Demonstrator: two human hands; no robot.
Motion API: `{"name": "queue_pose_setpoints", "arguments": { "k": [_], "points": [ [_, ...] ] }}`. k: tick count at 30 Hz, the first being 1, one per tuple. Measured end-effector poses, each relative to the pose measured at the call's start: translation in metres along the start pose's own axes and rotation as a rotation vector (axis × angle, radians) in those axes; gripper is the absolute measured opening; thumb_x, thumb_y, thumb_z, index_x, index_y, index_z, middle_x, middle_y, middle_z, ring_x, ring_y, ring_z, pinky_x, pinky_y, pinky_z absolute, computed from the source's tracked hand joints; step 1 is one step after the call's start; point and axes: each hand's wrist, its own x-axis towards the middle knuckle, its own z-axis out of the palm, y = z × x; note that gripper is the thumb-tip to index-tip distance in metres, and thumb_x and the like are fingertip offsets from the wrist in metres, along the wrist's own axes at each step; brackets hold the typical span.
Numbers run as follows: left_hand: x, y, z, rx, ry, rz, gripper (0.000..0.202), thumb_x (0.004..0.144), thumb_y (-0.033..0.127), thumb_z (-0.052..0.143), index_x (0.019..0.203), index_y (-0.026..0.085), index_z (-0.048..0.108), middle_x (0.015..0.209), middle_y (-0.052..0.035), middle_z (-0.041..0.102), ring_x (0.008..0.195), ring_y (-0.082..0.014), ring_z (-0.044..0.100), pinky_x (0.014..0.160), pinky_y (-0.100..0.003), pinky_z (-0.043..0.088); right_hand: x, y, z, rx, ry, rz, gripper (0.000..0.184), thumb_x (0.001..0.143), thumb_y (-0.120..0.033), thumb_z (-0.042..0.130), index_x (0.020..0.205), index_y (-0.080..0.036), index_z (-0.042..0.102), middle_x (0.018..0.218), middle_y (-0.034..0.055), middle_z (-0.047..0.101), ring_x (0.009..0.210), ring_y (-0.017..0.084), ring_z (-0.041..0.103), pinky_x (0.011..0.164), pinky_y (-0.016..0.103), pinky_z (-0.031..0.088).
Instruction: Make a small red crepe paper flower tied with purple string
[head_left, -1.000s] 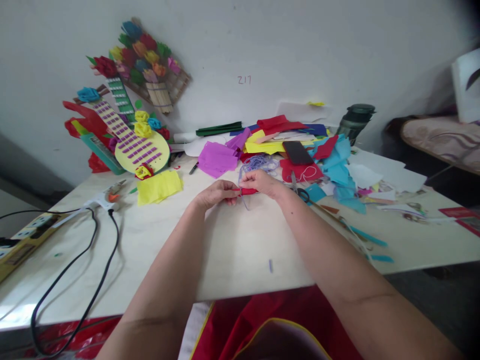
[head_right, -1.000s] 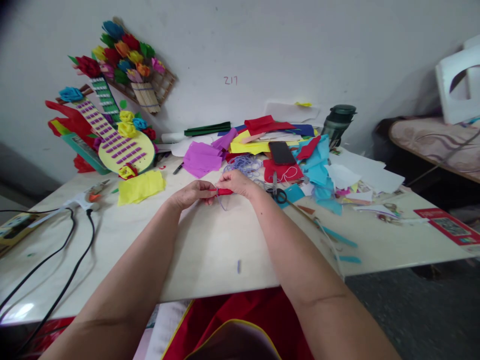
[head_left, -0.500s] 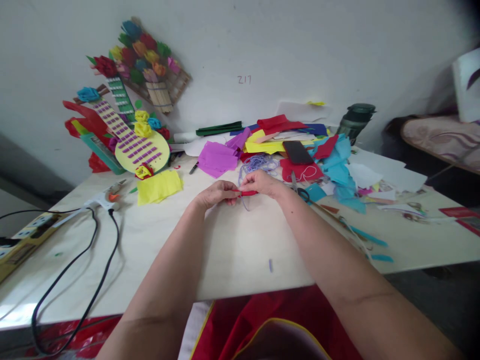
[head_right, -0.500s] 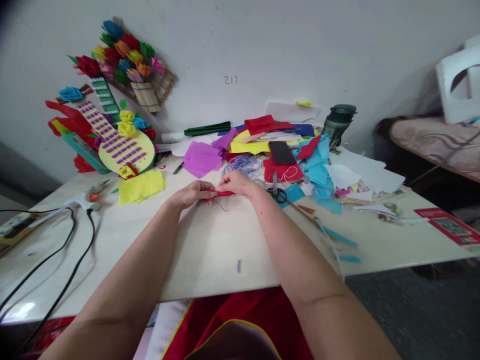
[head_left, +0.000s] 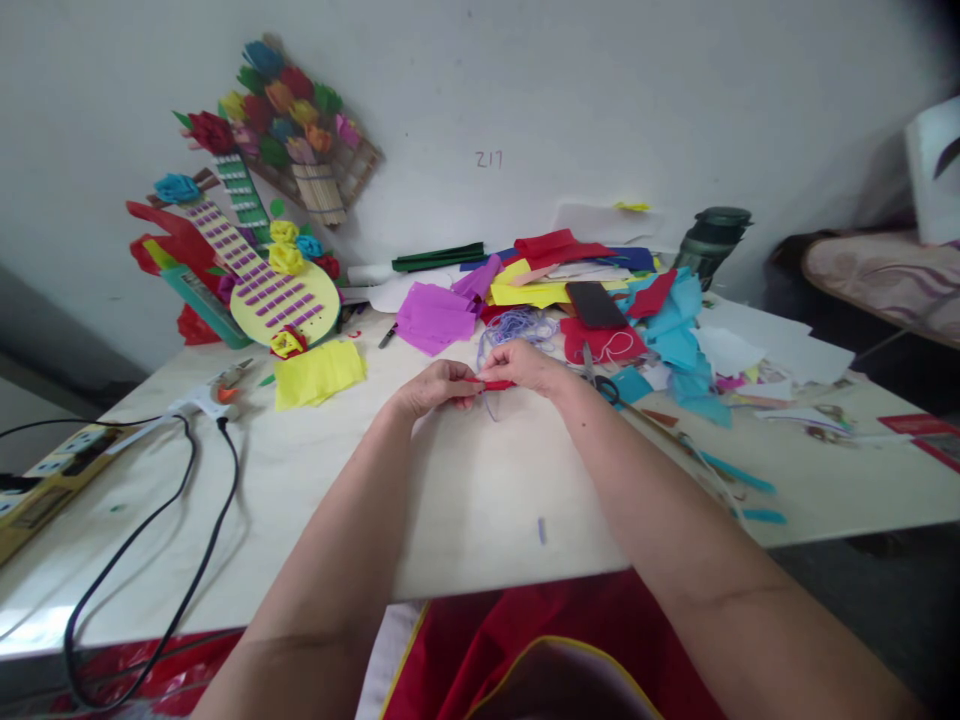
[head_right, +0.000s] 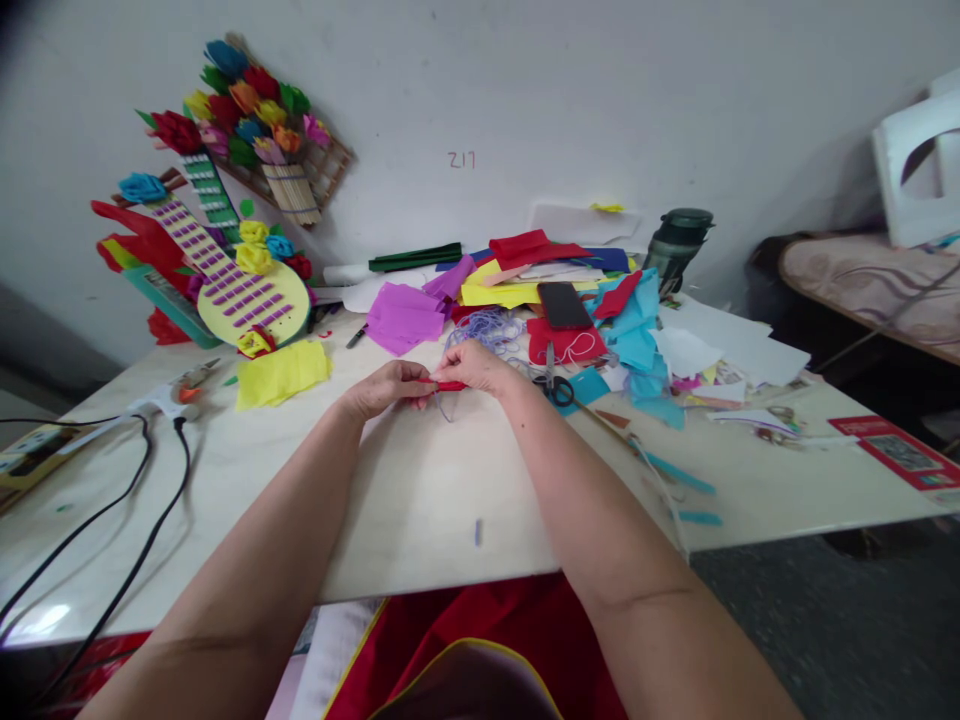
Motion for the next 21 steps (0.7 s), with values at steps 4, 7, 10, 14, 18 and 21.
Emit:
{"name": "queue_pose_setpoints", "arguments": {
  "k": [4,7,10,14,18,21],
  "points": [
    [-0.0007,0.0029,0.0023,0.018,0.016,-0.008,0.026,0.068,0.037,0.067,0.068,0.012,0.058,0.057,-0.0028,0.06,0.051,-0.0092,0.053,0.052,-0.021,0.04,-0.0006,-0.0009,-0.0009,-0.013,0.003,0.002,0.022,0.056,-0.033,0.069,0.062,-0.012,0.063,0.057,-0.0014,0.055,0.054,0.009,0.045,0.053,0.023,0.034],
    [-0.0017,0.0057,0.0036,0.036,0.029,-0.031,0.027,0.067,0.037,0.067,0.067,0.012,0.058,0.057,-0.0022,0.06,0.051,-0.0085,0.053,0.051,-0.02,0.039,-0.0002,-0.0004,-0.001,-0.009,-0.005,0.004,0.022,0.056,-0.032,0.069,0.061,-0.012,0.063,0.057,-0.0014,0.055,0.054,0.008,0.045,0.054,0.023,0.034],
    [-0.0024,0.0066,0.0037,0.059,0.033,-0.034,0.026,0.067,0.037,0.067,0.067,0.012,0.058,0.056,-0.0016,0.06,0.05,-0.008,0.052,0.05,-0.02,0.038,-0.0001,0.0001,-0.0005,0.004,-0.007,0.008,0.022,0.055,-0.032,0.069,0.061,-0.012,0.062,0.058,-0.0014,0.055,0.054,0.008,0.045,0.054,0.023,0.034],
    [-0.003,0.0067,0.0039,0.064,0.016,-0.025,0.024,0.066,0.034,0.068,0.067,0.012,0.059,0.056,-0.0014,0.06,0.051,-0.0085,0.053,0.051,-0.02,0.038,-0.0022,-0.0006,0.0,0.022,-0.018,0.054,0.024,0.055,-0.033,0.07,0.06,-0.012,0.06,0.053,-0.0031,0.051,0.05,0.006,0.04,0.051,0.022,0.031],
    [-0.0038,0.008,0.0053,0.05,-0.009,-0.032,0.022,0.065,0.032,0.069,0.066,0.012,0.059,0.055,-0.0008,0.059,0.051,-0.0084,0.052,0.052,-0.02,0.039,-0.0051,-0.0003,-0.0005,0.053,-0.069,0.09,0.026,0.056,-0.035,0.071,0.061,-0.012,0.058,0.052,-0.0037,0.05,0.048,0.006,0.039,0.048,0.021,0.03],
    [-0.0039,0.0082,0.0056,0.032,-0.025,-0.026,0.021,0.065,0.03,0.07,0.066,0.012,0.06,0.056,-0.0007,0.059,0.052,-0.0085,0.053,0.052,-0.02,0.039,-0.0061,0.0014,-0.0008,0.096,-0.097,0.097,0.028,0.056,-0.036,0.072,0.062,-0.013,0.058,0.053,-0.004,0.051,0.047,0.005,0.039,0.046,0.02,0.029]
  ]
}}
